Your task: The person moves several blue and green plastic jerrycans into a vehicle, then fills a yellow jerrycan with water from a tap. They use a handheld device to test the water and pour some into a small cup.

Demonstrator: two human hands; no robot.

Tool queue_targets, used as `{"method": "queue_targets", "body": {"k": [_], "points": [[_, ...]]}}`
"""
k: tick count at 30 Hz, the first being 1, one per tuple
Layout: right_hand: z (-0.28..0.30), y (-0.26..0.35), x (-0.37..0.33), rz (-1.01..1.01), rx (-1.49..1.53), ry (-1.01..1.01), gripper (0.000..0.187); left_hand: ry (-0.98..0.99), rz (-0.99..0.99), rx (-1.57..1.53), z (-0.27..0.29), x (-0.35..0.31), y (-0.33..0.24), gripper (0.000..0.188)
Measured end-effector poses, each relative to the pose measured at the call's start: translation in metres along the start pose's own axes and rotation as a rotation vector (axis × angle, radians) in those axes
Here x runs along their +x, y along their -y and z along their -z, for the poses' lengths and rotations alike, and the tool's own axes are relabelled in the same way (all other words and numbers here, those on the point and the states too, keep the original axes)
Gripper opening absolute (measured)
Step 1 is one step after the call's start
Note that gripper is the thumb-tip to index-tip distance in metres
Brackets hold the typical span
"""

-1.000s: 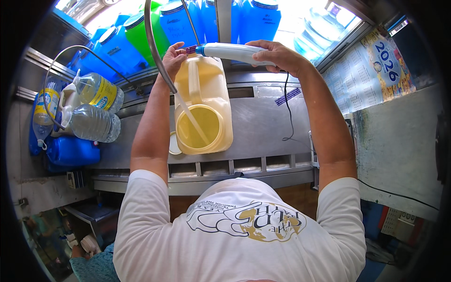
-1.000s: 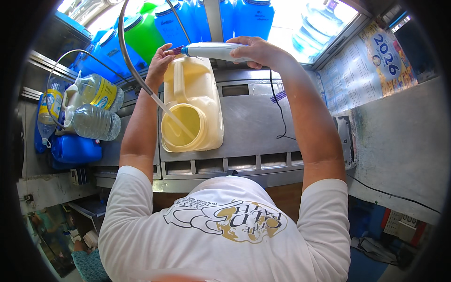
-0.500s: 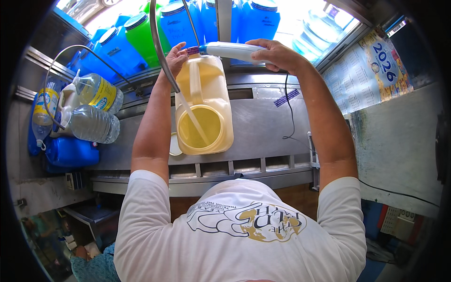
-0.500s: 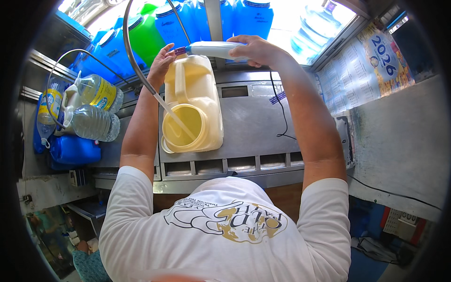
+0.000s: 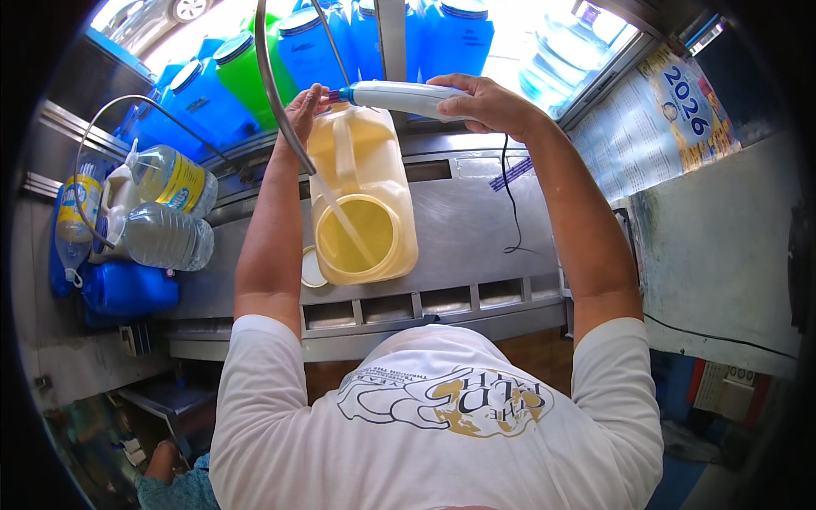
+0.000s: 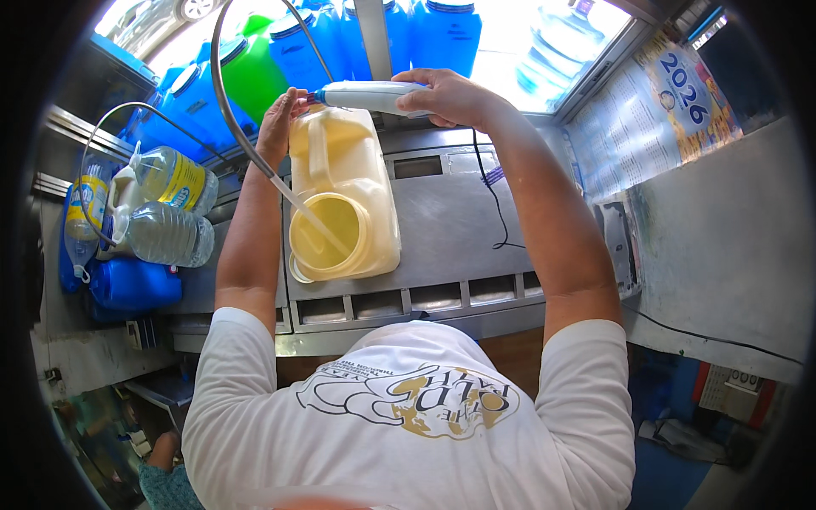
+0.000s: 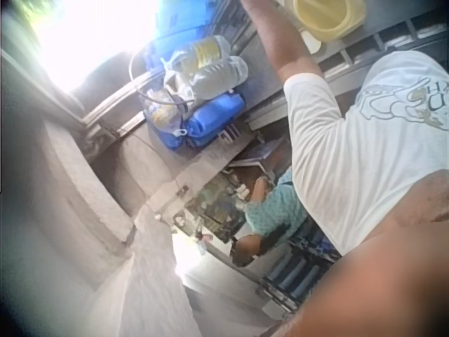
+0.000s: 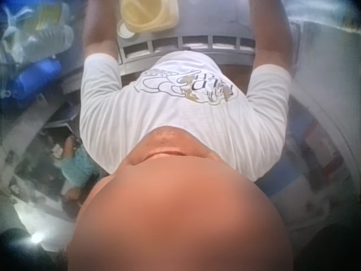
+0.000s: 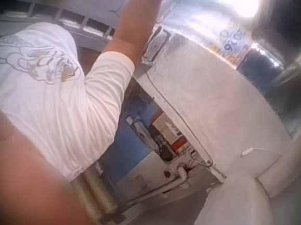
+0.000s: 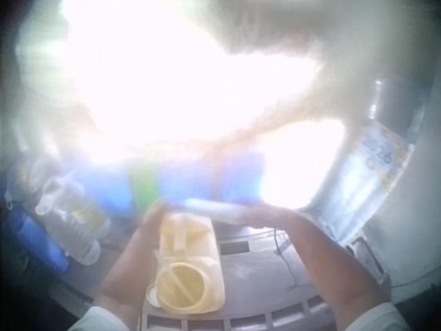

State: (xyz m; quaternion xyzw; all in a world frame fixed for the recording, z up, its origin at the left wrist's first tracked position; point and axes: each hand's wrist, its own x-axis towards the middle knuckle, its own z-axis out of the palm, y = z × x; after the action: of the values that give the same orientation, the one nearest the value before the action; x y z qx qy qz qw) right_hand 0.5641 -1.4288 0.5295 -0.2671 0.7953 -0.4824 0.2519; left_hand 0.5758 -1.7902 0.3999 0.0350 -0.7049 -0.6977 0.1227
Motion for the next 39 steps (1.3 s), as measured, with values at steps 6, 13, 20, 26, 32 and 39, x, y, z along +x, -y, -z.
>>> {"method": "queue_targets", "body": {"k": [6,13,20,26,32,39], "points": [[0.006,-0.028,-0.001,0.043,0.147,0.030,0.060,0.197,0.086,0.293,-0.004,0.004,-0.026,0.046],[0.000,-0.035,-0.015,-0.069,0.147,-0.020,0.056,0.342,0.153,-0.095,0.023,0.021,-0.011,0.054],[-0.012,-0.062,-0.055,-0.034,0.451,0.007,0.055,0.388,0.160,0.019,0.029,0.048,0.008,0.055],[-0.024,-0.101,-0.172,0.143,0.734,-0.145,0.059,0.493,0.106,-0.156,0.037,0.031,0.009,0.054],[-0.025,-0.149,-0.340,0.088,0.989,-0.437,0.077,0.477,0.215,0.126,0.021,0.036,0.001,0.050],[0.012,-0.199,-0.486,-0.011,0.931,-1.011,0.074,0.452,0.205,-0.096,0.033,0.036,-0.006,0.046]]}}
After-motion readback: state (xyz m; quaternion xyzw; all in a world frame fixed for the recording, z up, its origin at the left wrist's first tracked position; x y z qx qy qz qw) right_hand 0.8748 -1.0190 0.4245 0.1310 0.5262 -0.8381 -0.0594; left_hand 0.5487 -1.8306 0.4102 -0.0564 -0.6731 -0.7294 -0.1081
